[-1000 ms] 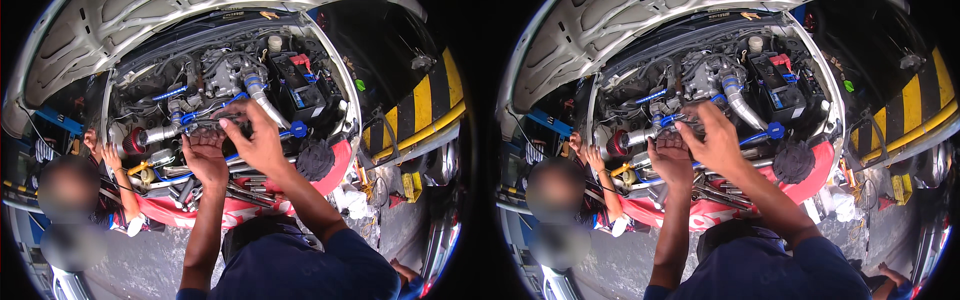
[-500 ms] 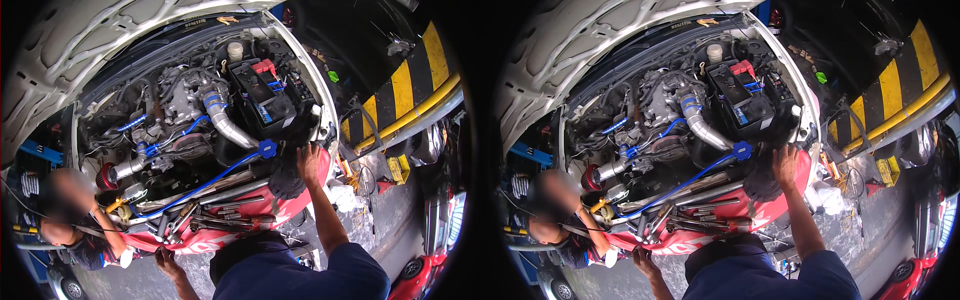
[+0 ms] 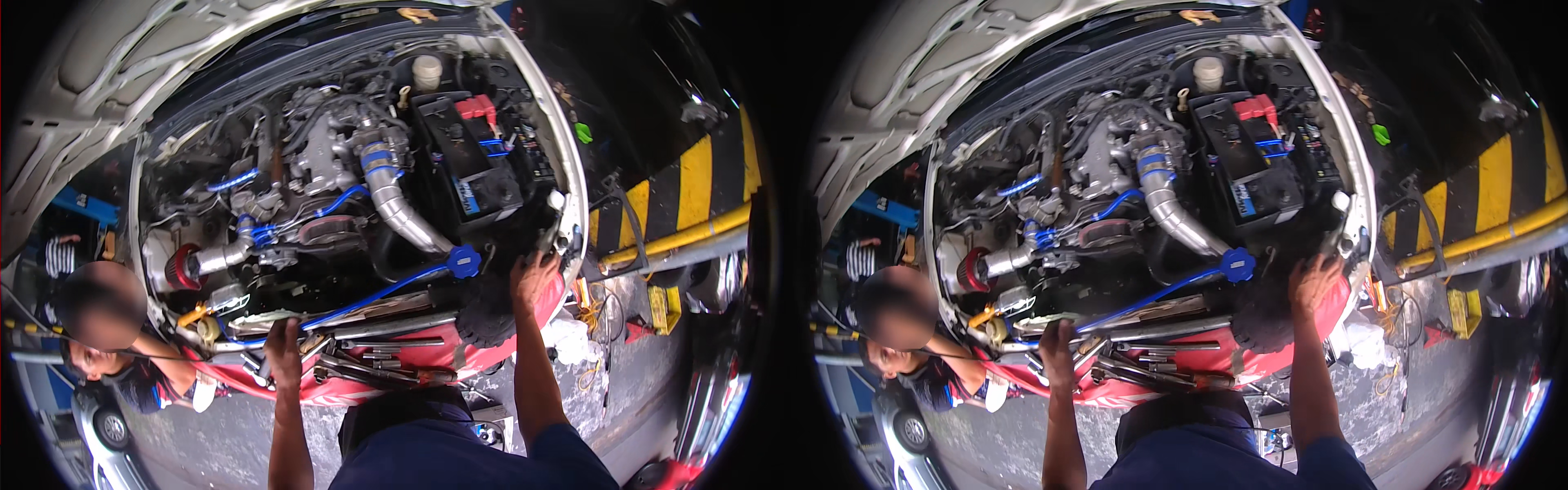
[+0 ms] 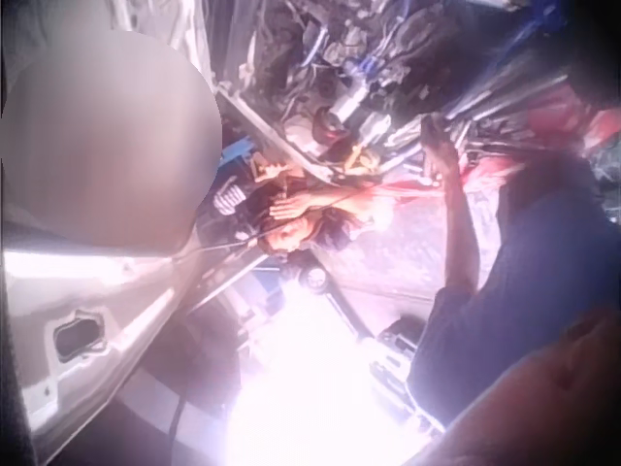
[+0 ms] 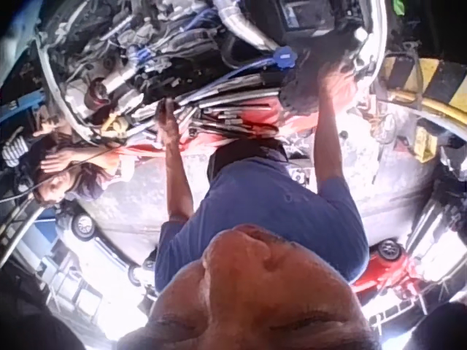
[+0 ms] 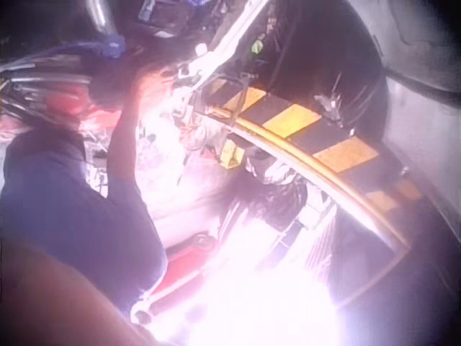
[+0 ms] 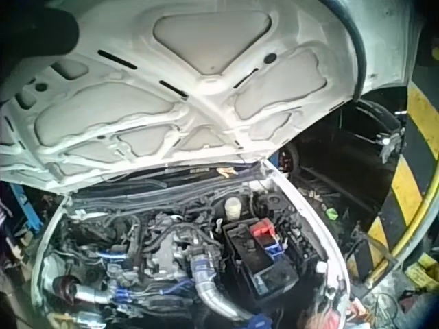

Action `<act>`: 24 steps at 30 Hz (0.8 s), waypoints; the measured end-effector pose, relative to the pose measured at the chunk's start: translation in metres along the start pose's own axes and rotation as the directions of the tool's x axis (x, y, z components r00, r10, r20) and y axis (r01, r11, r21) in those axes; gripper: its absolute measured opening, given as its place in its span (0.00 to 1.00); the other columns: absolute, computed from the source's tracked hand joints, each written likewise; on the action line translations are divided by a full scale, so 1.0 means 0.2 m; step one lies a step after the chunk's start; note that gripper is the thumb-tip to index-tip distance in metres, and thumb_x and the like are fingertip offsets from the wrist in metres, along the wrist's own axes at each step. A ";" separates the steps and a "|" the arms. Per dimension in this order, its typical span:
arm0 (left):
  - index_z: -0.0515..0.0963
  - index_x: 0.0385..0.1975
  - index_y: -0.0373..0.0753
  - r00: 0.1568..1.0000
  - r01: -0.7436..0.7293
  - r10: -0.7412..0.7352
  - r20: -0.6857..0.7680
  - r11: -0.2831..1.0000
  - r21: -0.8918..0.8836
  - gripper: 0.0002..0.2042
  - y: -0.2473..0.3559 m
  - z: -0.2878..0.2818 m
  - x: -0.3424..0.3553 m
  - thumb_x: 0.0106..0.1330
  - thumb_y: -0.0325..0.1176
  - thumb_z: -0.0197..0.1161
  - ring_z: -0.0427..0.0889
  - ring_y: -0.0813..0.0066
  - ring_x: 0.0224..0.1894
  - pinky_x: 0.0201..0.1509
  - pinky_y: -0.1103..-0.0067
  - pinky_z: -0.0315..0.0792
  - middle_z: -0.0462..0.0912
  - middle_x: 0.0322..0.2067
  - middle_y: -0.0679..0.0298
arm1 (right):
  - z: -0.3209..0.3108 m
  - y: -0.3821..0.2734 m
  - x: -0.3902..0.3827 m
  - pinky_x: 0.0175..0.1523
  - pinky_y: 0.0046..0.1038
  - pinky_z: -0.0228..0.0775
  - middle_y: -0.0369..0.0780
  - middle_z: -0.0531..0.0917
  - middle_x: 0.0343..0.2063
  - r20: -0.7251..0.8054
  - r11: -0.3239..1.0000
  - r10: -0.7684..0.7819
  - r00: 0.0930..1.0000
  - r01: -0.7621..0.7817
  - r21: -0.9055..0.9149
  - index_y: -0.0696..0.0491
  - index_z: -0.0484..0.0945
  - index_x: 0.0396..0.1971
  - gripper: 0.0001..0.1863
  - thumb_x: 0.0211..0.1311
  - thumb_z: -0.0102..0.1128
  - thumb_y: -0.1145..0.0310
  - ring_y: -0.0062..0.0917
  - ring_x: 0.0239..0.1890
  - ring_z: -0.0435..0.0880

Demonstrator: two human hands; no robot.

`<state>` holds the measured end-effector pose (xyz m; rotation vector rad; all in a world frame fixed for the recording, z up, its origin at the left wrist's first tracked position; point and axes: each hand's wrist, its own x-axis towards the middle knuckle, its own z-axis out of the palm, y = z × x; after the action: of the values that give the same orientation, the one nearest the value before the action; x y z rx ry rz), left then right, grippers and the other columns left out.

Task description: The recorder is working on a car engine, using various tools to adjust or install components while an assistant observes.

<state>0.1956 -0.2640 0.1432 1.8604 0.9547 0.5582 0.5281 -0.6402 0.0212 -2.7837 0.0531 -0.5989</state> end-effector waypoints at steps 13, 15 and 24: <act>0.82 0.42 0.33 0.998 0.055 -0.053 -0.031 0.995 0.086 0.12 -0.02 0.08 -0.05 0.68 0.36 0.66 0.88 0.70 0.36 0.43 0.75 0.77 0.88 0.32 0.54 | 0.18 0.13 -0.01 0.65 0.53 0.62 0.58 0.67 0.63 0.045 0.968 -0.079 0.996 0.087 -0.236 0.47 0.78 0.57 0.25 0.61 0.63 0.56 0.54 0.65 0.67; 0.83 0.40 0.33 0.973 0.227 -0.226 -0.052 0.974 0.008 0.15 -0.15 0.03 -0.12 0.71 0.41 0.64 0.86 0.70 0.32 0.39 0.74 0.77 0.88 0.29 0.56 | 0.21 0.21 0.00 0.66 0.53 0.61 0.60 0.66 0.64 0.057 0.945 -0.102 0.993 0.115 -0.307 0.47 0.77 0.59 0.28 0.64 0.60 0.48 0.54 0.67 0.64; 0.79 0.36 0.30 0.903 0.310 -0.306 -0.301 0.950 -0.036 0.29 -0.39 -0.32 -0.52 0.80 0.54 0.42 0.85 0.64 0.31 0.40 0.68 0.75 0.85 0.24 0.54 | 0.23 0.24 0.01 0.65 0.56 0.63 0.57 0.65 0.63 0.025 0.939 -0.171 0.985 0.171 -0.298 0.45 0.76 0.60 0.28 0.65 0.57 0.47 0.54 0.66 0.66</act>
<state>0.0597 -0.2929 0.1039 1.6147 1.4307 0.6538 0.5496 -0.6746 -0.0321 -3.1054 -0.1087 -0.6849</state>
